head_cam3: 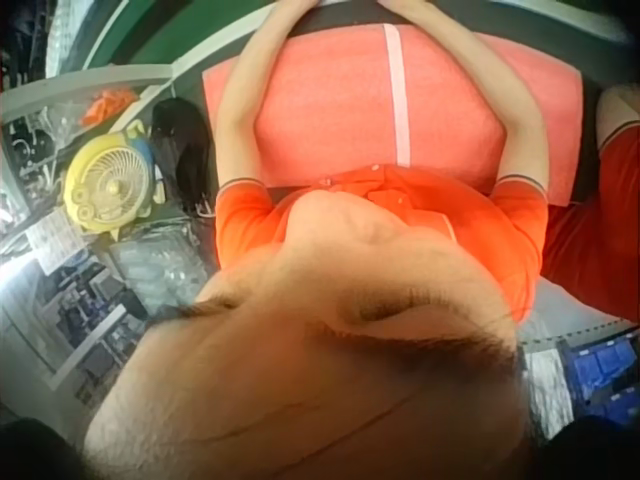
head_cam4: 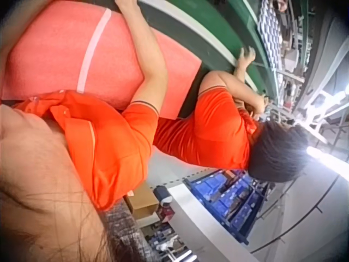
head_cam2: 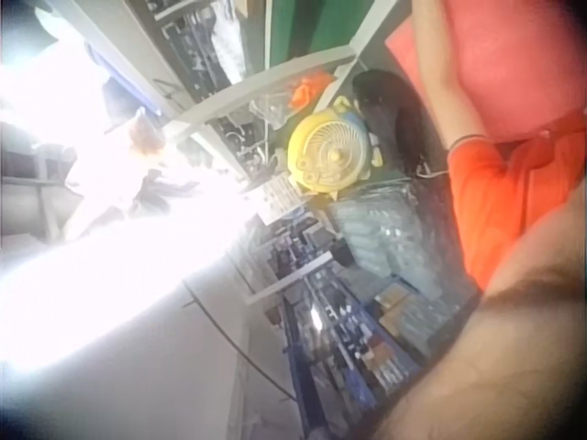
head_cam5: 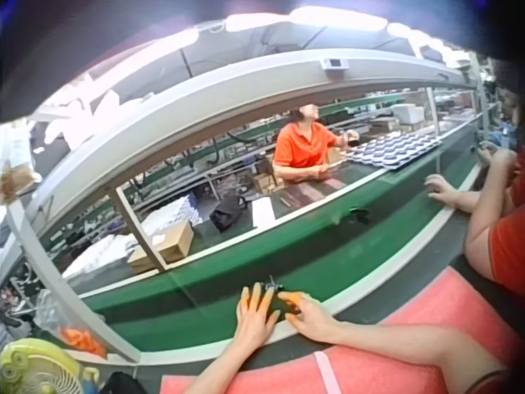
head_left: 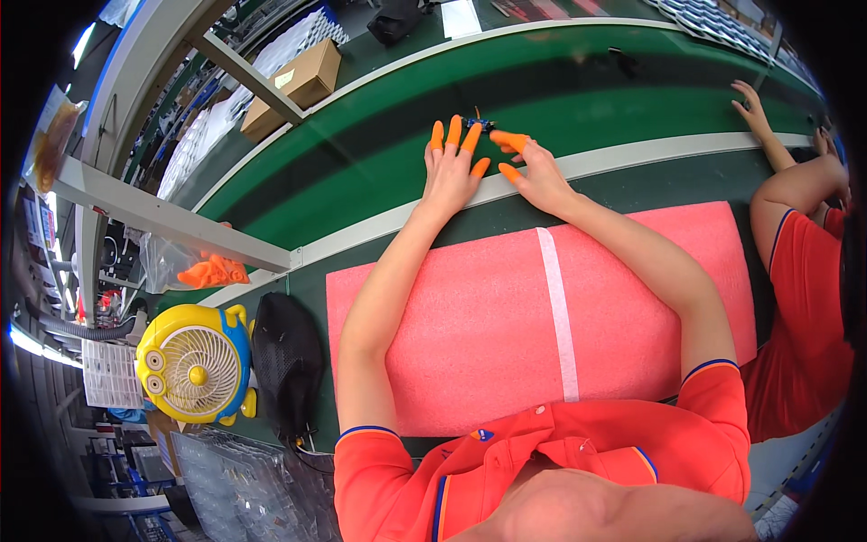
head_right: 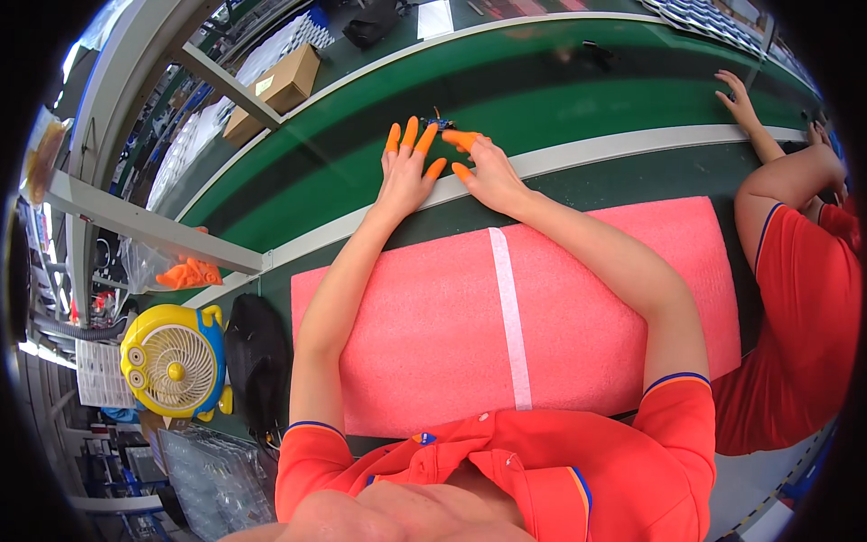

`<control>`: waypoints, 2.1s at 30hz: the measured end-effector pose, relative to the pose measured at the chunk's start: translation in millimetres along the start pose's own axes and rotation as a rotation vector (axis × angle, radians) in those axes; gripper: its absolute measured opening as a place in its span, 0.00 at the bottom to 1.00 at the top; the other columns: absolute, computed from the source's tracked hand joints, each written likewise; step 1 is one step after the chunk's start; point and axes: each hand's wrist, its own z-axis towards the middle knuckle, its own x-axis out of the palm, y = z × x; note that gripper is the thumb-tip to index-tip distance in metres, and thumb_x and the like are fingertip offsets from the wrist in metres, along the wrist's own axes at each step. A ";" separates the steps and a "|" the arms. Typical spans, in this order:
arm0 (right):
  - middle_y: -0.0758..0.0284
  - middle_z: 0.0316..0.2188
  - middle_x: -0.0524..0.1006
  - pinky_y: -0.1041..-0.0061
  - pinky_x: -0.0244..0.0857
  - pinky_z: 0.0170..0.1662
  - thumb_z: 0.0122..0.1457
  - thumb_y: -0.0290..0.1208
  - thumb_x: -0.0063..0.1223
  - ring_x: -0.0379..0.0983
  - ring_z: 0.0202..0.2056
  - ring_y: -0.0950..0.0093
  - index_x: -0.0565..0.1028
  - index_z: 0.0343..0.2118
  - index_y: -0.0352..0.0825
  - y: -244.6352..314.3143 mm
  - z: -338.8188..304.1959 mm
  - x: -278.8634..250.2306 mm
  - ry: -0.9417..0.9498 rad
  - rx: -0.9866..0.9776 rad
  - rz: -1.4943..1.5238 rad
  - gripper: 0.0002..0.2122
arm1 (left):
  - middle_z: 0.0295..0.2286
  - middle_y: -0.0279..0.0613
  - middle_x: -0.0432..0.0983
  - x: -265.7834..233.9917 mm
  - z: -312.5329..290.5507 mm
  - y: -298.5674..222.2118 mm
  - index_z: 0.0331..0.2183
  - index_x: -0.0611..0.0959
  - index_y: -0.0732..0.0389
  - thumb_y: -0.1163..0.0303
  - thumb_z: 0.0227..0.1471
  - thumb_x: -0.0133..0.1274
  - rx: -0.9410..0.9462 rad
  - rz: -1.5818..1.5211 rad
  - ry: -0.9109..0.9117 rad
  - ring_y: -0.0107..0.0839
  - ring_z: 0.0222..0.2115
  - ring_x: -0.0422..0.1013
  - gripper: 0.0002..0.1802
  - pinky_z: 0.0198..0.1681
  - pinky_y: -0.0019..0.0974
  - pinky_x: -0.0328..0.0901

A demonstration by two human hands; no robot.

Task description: Assembling small electronic components at a factory workstation production line.

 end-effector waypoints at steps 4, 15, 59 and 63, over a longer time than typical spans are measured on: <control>0.54 0.49 0.62 0.68 0.57 0.51 0.46 0.17 0.51 0.59 0.49 0.58 0.59 0.54 0.37 9.4 -2.5 3.8 -0.124 -0.206 -0.089 0.29 | 0.55 0.55 0.48 -9.5 2.1 -11.1 0.49 0.70 0.53 0.64 0.44 0.53 0.166 0.190 -0.012 0.53 0.58 0.41 0.27 0.55 0.63 0.36; 0.55 0.54 0.57 0.66 0.49 0.56 0.44 0.17 0.52 0.53 0.54 0.57 0.54 0.56 0.37 9.9 -4.1 4.7 -0.092 -0.158 -0.027 0.34 | 0.54 0.50 0.52 -20.1 3.7 -28.4 0.47 0.71 0.56 0.66 0.42 0.51 0.280 0.417 0.005 0.46 0.58 0.42 0.25 0.56 0.65 0.31; 0.62 0.42 0.70 0.79 0.65 0.36 0.50 0.16 0.44 0.71 0.36 0.74 0.64 0.50 0.36 32.8 -14.1 2.0 -0.299 -0.029 0.331 0.22 | 0.53 0.51 0.54 -17.0 -1.7 -30.0 0.47 0.70 0.62 0.80 0.41 0.48 0.172 -0.104 -0.103 0.55 0.52 0.54 0.26 0.54 0.57 0.49; 0.64 0.43 0.68 0.79 0.65 0.36 0.51 0.16 0.45 0.70 0.36 0.78 0.63 0.50 0.36 21.8 -7.2 1.1 -0.270 0.013 0.328 0.22 | 0.50 0.52 0.59 -14.8 0.8 -24.5 0.48 0.69 0.64 0.86 0.44 0.42 -0.067 -0.708 -0.128 0.51 0.48 0.62 0.25 0.51 0.51 0.59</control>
